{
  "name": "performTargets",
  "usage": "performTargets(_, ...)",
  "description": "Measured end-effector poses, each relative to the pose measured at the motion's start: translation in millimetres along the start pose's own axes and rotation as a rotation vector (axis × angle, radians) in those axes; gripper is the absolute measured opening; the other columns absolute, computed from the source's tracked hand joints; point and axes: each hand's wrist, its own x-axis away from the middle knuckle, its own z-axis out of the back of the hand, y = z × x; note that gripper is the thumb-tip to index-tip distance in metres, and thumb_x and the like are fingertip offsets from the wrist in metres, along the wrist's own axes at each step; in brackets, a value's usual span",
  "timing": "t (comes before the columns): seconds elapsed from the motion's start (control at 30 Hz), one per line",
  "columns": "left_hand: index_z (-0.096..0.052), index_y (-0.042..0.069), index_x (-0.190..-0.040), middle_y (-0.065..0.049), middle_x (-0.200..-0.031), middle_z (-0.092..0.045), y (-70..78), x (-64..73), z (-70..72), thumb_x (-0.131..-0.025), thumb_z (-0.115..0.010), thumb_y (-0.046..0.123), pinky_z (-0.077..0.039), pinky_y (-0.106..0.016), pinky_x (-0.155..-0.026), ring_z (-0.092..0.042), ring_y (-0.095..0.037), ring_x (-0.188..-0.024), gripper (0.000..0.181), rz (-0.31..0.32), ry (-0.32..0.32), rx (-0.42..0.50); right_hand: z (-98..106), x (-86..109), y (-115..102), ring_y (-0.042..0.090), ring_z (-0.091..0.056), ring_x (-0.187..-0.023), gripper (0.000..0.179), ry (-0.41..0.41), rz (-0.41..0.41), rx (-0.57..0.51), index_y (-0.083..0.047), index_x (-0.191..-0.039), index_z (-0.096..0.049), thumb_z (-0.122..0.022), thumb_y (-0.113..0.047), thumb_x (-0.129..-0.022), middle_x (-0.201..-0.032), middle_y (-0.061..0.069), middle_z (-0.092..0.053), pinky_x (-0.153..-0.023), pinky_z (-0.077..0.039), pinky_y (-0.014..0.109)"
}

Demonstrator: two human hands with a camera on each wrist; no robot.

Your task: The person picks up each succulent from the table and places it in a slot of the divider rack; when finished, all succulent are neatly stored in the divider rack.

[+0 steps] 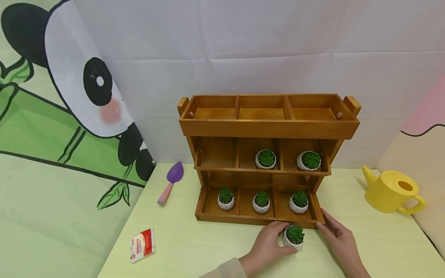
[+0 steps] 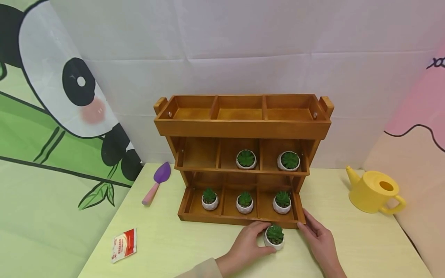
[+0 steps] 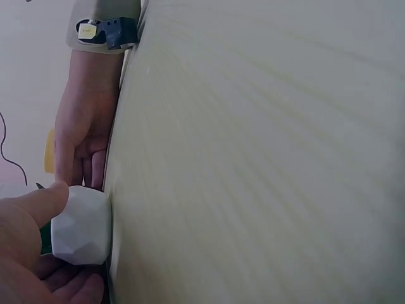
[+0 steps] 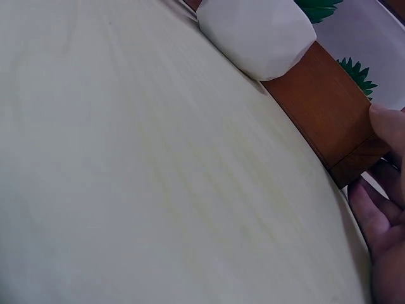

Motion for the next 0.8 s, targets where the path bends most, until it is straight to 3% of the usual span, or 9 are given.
performTargets(0.5,-0.07,0.026,-0.133,0.018,-0.129,-0.063,-0.5,-2.0,-0.5,-0.083,-0.091,0.039,-0.051,-0.031,-0.102,-0.058,-0.004,-0.119,0.056,-0.002,0.025,0.065,0,-0.4,2,-0.017,-0.055,-0.108,0.06,-0.001,0.01,0.028,-0.007,-0.155,-0.05,-0.067,-0.034,-0.104,-0.15,0.021,-0.051,-0.085,-0.049,0.006)
performTargets(0.8,-0.072,0.025,-0.129,0.018,-0.126,-0.064,-6.8,2.3,2.4,-0.082,-0.091,0.039,-0.052,-0.026,-0.099,-0.059,-0.002,-0.116,0.053,-0.069,0.034,0.07,1,0.8,2,-0.017,-0.055,-0.107,0.06,0.012,0.009,0.03,-0.007,-0.154,-0.051,-0.067,-0.035,-0.104,-0.149,0.021,-0.052,-0.085,-0.05,0.007)
